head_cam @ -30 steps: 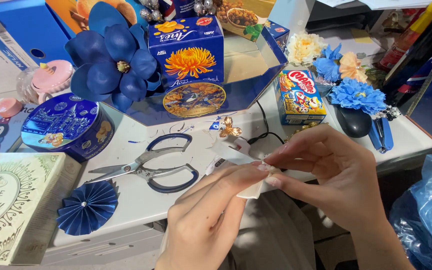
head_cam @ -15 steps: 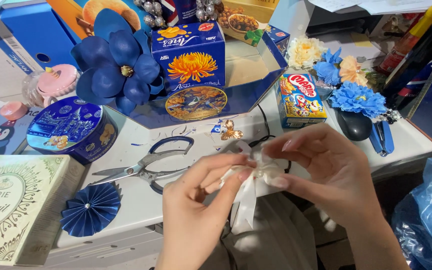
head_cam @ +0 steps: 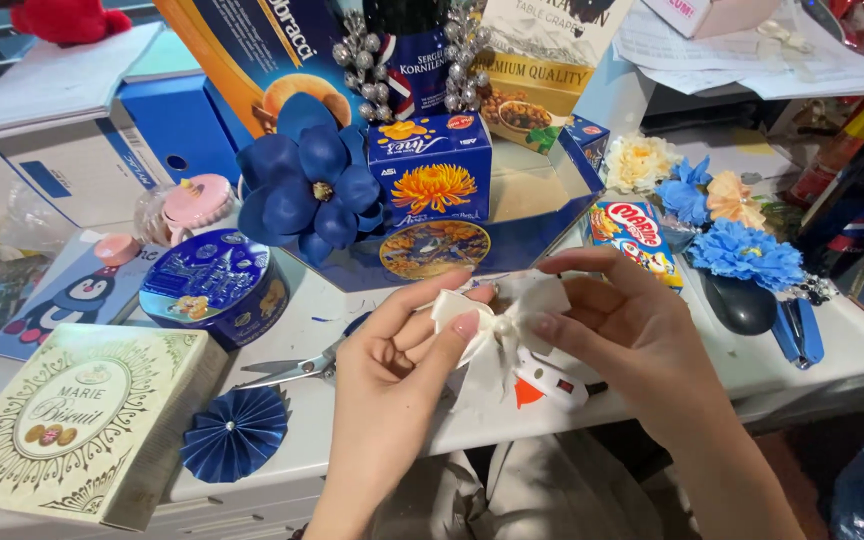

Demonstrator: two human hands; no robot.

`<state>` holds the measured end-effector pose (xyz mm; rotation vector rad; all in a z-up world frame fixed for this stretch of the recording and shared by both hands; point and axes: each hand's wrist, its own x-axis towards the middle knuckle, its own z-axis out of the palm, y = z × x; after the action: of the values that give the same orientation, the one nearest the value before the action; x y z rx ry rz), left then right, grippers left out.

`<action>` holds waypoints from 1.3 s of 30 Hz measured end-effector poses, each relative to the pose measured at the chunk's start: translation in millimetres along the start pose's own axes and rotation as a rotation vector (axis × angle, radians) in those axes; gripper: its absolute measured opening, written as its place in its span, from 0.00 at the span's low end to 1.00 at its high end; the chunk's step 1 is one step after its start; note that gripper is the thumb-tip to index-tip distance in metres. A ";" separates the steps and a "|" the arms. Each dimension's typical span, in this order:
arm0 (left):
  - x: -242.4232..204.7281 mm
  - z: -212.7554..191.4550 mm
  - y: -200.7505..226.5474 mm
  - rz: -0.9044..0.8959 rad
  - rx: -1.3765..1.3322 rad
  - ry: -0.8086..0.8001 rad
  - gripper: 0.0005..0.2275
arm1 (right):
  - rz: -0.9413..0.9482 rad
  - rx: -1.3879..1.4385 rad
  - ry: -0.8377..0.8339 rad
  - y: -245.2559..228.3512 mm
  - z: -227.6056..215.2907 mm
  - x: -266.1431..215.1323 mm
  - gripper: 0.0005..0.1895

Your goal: The person constructs a white decorative bow using a glue gun to attach layers of ribbon, then secures it to a gift basket containing wine and sweets.

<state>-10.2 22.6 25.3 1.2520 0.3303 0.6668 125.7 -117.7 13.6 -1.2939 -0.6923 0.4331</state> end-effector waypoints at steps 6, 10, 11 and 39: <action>24.3 -11.1 18.6 0.066 -0.078 0.029 0.28 | 0.004 -0.035 -0.013 -23.8 25.1 40.6 0.22; 51.5 -19.4 44.4 0.070 0.066 0.077 0.25 | -0.039 -0.035 -0.003 -24.6 42.4 83.6 0.23; 64.3 -24.3 45.0 0.090 0.068 0.073 0.25 | -0.060 -0.034 -0.006 -24.6 45.0 94.9 0.23; 269.5 -24.9 106.5 0.417 0.464 0.161 0.29 | -0.411 -0.241 0.113 -91.3 53.7 290.3 0.29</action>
<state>152.6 227.7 151.8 1.7382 0.3732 1.0931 292.3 88.1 172.9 -1.3466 -0.9097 -0.0602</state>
